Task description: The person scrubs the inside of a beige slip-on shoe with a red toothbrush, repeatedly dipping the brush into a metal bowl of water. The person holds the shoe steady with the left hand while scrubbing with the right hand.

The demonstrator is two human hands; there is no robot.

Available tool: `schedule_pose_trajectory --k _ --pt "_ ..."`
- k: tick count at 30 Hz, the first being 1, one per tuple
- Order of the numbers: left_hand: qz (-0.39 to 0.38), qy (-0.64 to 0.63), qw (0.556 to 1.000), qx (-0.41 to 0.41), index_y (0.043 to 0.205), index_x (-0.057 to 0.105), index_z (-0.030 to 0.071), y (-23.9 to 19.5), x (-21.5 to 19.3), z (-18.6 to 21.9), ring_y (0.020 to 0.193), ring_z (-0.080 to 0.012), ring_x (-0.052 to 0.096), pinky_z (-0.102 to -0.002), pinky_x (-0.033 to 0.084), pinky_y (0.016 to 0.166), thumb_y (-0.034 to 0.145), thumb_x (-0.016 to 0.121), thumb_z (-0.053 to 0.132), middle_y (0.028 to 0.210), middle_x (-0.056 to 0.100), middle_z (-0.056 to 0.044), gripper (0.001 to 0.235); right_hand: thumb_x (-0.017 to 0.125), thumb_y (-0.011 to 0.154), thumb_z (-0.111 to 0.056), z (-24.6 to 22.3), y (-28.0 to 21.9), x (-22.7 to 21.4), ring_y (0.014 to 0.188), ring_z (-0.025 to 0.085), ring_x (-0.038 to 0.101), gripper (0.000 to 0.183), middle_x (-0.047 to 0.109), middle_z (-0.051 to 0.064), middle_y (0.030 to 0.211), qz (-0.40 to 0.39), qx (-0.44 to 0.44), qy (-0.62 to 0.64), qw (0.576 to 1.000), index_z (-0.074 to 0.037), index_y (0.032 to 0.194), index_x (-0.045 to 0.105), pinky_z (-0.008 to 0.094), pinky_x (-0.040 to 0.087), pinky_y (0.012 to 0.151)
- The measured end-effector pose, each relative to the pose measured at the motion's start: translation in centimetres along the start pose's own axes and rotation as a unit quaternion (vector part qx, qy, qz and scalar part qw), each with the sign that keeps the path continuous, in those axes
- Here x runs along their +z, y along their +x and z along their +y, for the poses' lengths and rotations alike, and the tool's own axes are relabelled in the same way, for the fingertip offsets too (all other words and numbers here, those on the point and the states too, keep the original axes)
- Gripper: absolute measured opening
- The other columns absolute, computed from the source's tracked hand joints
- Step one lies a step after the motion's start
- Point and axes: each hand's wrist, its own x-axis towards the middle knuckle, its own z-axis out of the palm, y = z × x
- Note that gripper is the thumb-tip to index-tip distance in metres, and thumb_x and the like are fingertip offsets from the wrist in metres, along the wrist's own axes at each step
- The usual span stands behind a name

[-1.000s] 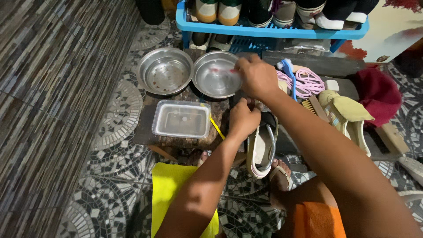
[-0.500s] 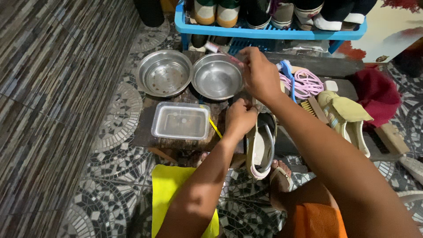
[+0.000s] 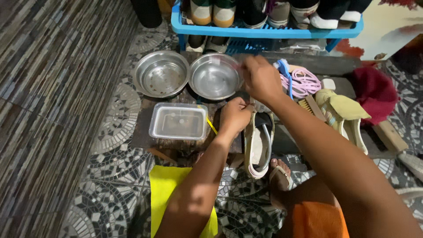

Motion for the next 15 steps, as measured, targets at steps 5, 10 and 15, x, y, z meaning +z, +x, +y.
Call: schedule_pose_trajectory --k 5,10,15 --pt "-0.017 0.003 1.000 -0.014 0.108 0.077 0.010 0.0 -0.3 0.2 0.114 -0.0325 0.074 -0.046 0.060 0.092 0.083 0.070 0.032 0.108 0.081 -0.009 0.034 0.066 0.100 -0.024 -0.1 0.2 0.7 0.086 0.042 0.072 0.009 0.063 0.010 0.091 0.013 -0.005 0.017 1.000 -0.019 0.107 0.067 0.053 0.058 0.068" --pt "-0.018 -0.007 1.000 0.003 0.109 0.078 0.010 -0.4 -1.0 1.1 0.114 -0.0379 0.074 -0.049 0.060 0.091 0.084 0.070 0.031 0.106 0.081 -0.013 0.033 0.063 0.106 -0.017 -1.4 0.3 -0.7 0.091 0.037 0.071 0.009 0.065 0.006 0.094 0.112 -0.007 0.089 0.990 -0.018 0.113 0.069 0.048 0.057 0.071" --pt "-0.009 -0.019 1.000 -0.002 0.120 0.074 0.006 0.5 -0.5 0.9 0.118 -0.0384 0.072 -0.052 0.059 0.094 0.085 0.067 0.028 0.112 0.079 -0.019 0.041 0.072 0.097 -0.022 -1.2 0.4 0.0 0.091 0.033 0.071 0.012 0.063 0.004 0.089 0.084 -0.033 0.015 0.996 -0.018 0.107 0.069 0.044 0.058 0.074"
